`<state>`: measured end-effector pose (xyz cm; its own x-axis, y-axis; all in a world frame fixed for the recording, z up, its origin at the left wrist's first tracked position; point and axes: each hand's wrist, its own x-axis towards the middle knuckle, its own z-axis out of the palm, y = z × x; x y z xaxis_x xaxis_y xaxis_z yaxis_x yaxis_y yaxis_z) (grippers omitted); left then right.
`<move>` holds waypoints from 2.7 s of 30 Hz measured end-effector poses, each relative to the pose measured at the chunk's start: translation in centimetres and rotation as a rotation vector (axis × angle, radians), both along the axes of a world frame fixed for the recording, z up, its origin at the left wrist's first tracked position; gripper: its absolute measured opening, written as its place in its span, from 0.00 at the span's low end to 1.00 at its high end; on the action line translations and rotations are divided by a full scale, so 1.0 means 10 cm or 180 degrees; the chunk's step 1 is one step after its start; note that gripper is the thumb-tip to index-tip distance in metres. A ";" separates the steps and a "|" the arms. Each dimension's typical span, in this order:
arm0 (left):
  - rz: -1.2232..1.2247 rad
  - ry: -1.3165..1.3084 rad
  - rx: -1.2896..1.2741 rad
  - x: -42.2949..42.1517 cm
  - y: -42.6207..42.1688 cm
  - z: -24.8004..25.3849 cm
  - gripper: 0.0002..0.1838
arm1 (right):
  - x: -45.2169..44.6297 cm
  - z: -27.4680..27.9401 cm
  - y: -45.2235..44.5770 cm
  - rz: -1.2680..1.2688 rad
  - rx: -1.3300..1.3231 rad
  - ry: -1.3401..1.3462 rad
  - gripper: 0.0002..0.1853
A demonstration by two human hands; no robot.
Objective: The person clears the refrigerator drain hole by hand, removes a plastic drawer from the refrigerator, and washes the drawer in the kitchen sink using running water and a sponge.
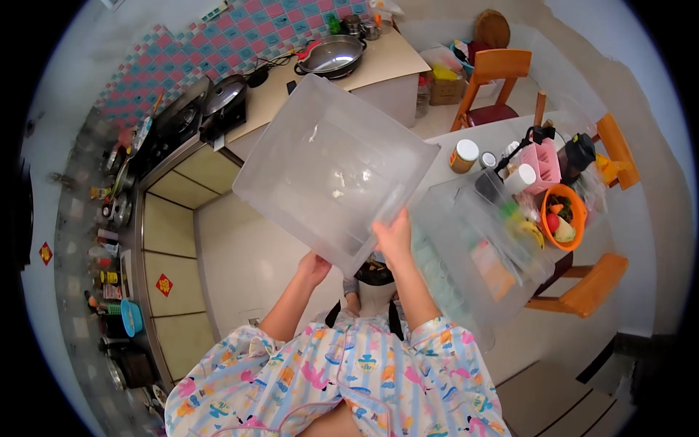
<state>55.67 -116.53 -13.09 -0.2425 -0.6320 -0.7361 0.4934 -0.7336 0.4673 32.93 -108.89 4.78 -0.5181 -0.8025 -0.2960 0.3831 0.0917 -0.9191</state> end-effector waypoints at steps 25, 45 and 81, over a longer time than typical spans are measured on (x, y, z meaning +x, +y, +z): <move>-0.0060 -0.2390 -0.1068 3.19 2.39 1.36 0.17 | 3.25 0.03 1.12 0.1930 0.0380 0.0556 0.30; 0.2614 -0.2878 0.0428 6.21 5.01 1.43 0.11 | 7.44 0.03 1.97 0.5022 0.0704 0.0988 0.44; 0.3702 -0.3613 0.1630 11.39 9.96 1.48 0.17 | 14.03 -0.06 5.70 0.5923 0.0312 0.1215 0.46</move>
